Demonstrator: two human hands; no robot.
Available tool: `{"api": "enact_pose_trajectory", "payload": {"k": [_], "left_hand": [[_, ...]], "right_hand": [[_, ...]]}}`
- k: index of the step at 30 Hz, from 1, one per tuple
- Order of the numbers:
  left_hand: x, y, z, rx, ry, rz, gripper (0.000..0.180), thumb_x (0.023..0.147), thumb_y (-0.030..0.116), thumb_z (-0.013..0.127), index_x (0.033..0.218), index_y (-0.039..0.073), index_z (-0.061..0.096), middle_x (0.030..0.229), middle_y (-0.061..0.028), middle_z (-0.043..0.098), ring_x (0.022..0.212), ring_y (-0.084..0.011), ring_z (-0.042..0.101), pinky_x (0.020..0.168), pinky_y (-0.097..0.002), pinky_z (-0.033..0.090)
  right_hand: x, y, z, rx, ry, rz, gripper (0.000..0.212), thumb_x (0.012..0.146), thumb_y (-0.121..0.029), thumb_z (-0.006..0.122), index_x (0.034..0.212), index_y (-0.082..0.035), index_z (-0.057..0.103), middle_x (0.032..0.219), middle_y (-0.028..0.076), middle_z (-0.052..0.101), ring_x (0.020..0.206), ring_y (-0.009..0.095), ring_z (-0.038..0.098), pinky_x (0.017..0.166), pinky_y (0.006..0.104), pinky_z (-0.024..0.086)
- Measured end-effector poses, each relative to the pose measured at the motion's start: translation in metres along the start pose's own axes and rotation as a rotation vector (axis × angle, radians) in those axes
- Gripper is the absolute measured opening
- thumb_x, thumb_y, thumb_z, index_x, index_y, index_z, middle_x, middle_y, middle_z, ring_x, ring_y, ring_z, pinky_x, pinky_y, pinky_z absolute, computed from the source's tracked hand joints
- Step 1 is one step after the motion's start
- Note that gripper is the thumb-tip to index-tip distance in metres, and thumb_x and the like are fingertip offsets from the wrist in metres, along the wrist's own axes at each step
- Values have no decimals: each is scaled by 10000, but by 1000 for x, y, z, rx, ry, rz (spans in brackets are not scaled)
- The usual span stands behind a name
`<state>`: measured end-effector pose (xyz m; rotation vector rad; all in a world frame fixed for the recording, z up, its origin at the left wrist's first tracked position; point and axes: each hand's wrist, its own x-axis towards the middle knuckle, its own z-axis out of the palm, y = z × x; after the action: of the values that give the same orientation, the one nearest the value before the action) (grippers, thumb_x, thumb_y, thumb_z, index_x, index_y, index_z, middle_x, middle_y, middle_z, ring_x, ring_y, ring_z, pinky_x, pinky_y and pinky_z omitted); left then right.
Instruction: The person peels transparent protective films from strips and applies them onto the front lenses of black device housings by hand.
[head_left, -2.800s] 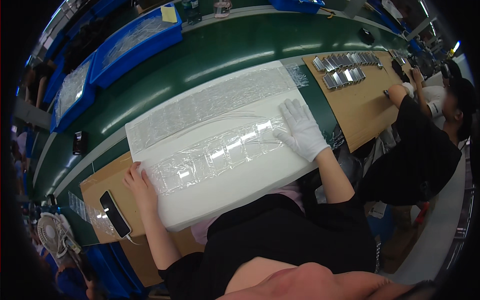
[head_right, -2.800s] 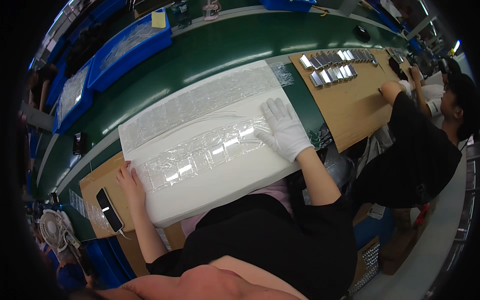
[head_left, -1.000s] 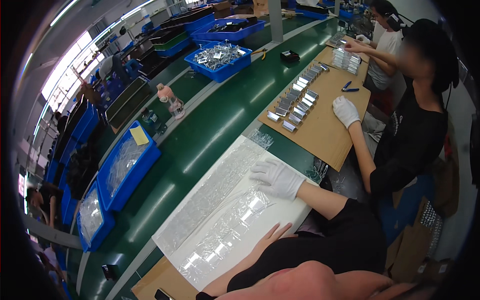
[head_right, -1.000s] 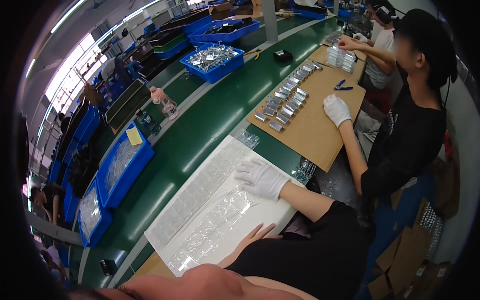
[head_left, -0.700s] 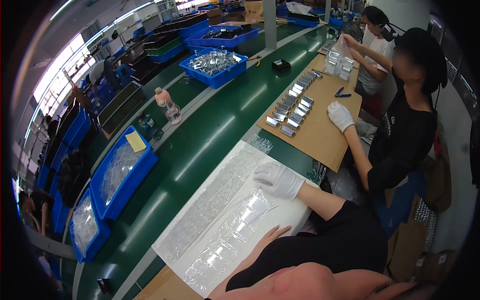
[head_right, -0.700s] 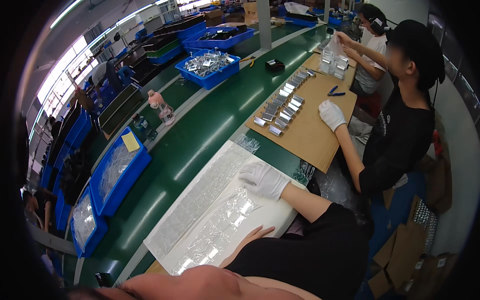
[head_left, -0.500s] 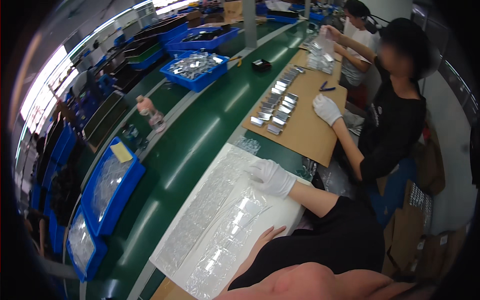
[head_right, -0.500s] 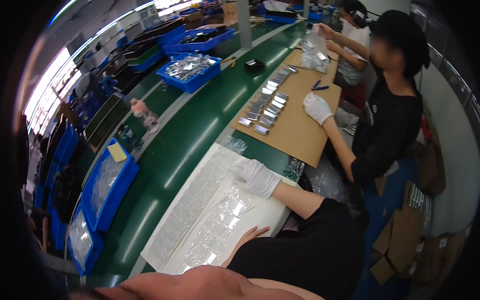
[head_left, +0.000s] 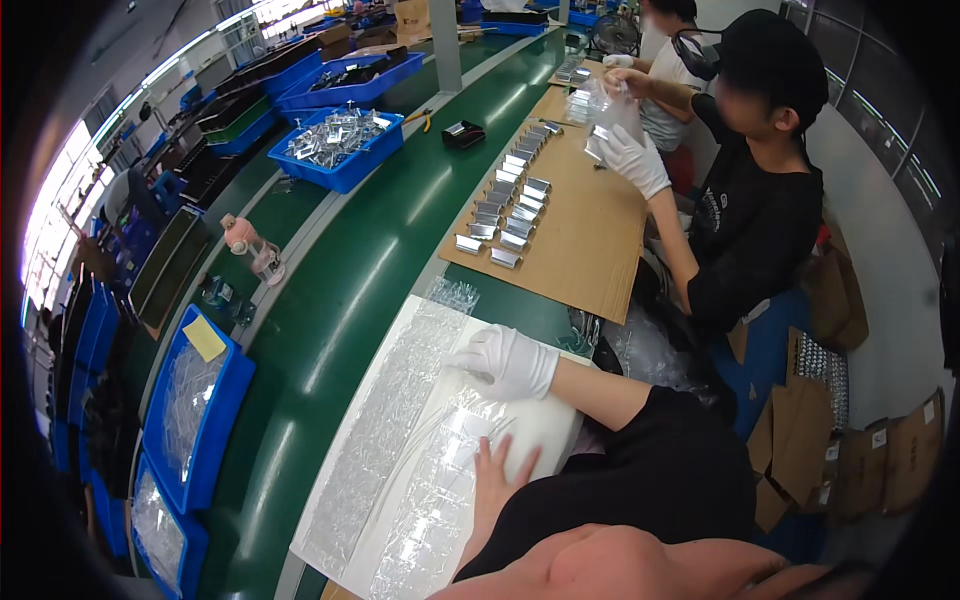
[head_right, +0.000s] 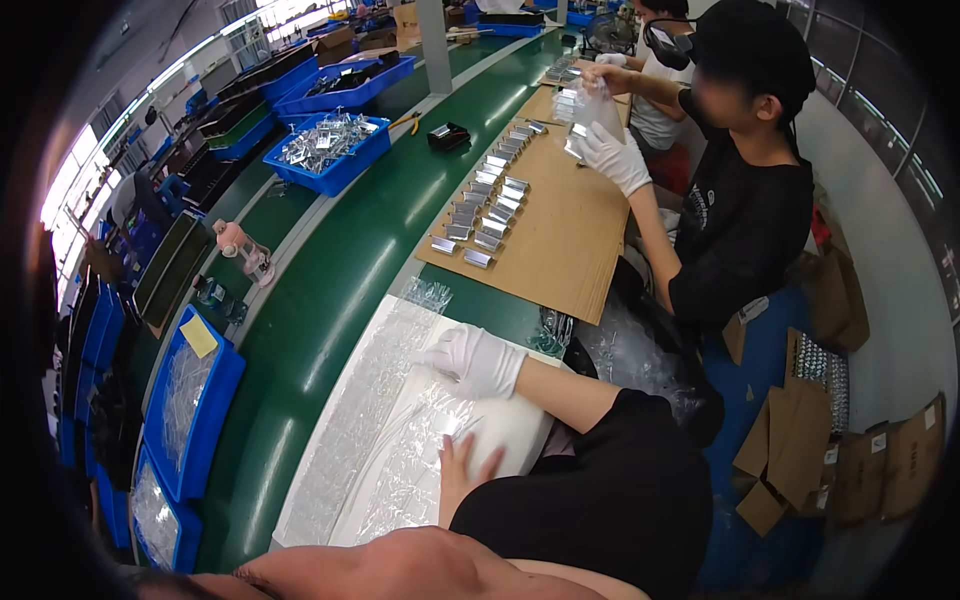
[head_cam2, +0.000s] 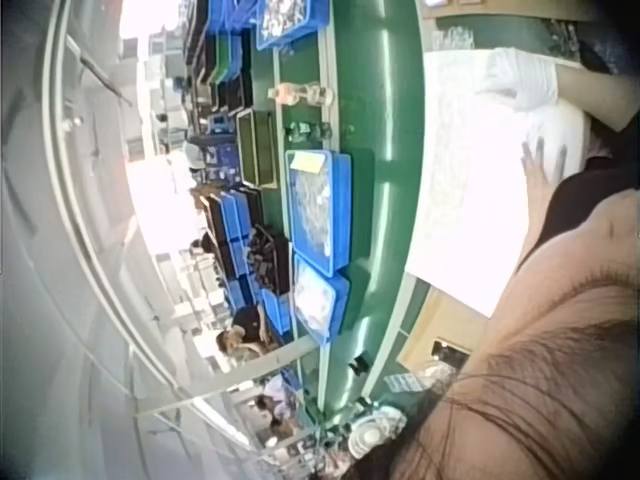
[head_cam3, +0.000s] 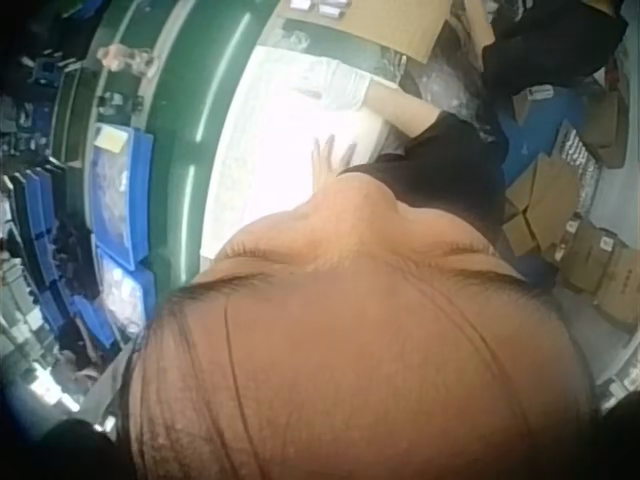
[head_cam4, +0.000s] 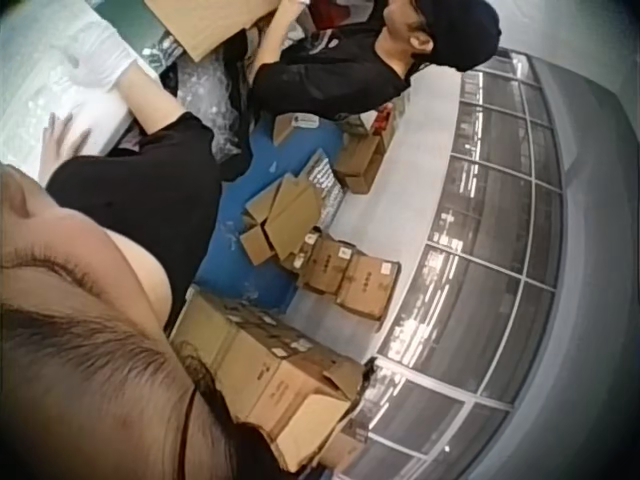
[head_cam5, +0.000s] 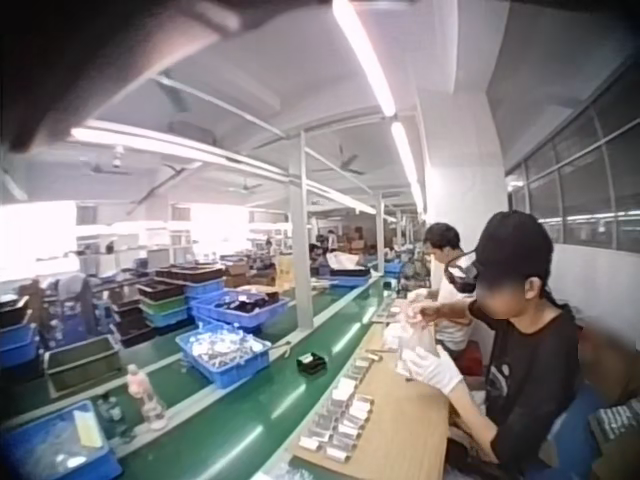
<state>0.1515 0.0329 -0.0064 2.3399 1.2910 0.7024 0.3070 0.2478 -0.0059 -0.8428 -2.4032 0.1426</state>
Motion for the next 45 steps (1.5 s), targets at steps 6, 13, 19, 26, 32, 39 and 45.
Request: {"api": "enact_pose_trajectory", "payload": {"k": [6,13,19,26,32,39,45], "left_hand": [[-2,-15,9,64,-29,-60,568,916,220,606,1469,150,496,1564,-211,363,1492,-434,296,1230,-524,264],[-1,-19,8,34,-68,-63,563,914,210,605,1458,121,491,1578,-210,352,1497,-431,292,1233,-517,262],[-1,-16,6,40,-59,-58,554,917,210,599,1454,118,493,1582,-208,350,1496,-424,300,1235,-511,263],[0,-17,5,38,-62,-46,542,922,215,592,1447,122,498,1587,-189,354,1500,-387,311,1236,-487,273],[-1,-17,5,13,-52,-50,530,925,213,587,1440,123,502,1585,-161,366,1494,-354,331,1236,-463,281],[0,-14,2,10,-30,-50,524,929,208,579,1437,109,498,1567,-143,388,1473,-349,361,1231,-470,288],[-3,-16,7,95,-10,-43,520,934,210,574,1436,103,495,1555,-143,399,1467,-352,370,1225,-486,295]], "right_hand": [[2,-4,-2,-14,70,-138,406,805,-126,664,1211,-121,687,1024,75,728,789,266,665,725,336,545],[-5,-2,3,-1,38,-17,444,794,-95,671,1236,-130,679,1103,73,733,840,261,689,760,320,557],[-8,-6,3,200,8,110,476,800,-70,665,1273,-124,661,1122,78,733,878,274,714,788,316,568],[-11,2,12,225,68,79,477,825,-45,644,1298,-111,643,1124,81,735,892,278,724,800,317,571],[-8,5,14,219,38,164,412,857,-56,623,1266,-100,654,1098,91,734,890,281,714,799,328,567],[2,7,7,163,104,217,250,884,-95,622,1113,-69,719,1042,96,728,824,293,674,765,334,548],[0,8,9,135,126,271,184,889,-115,638,1029,-53,740,987,97,724,776,295,644,739,334,534]]}}
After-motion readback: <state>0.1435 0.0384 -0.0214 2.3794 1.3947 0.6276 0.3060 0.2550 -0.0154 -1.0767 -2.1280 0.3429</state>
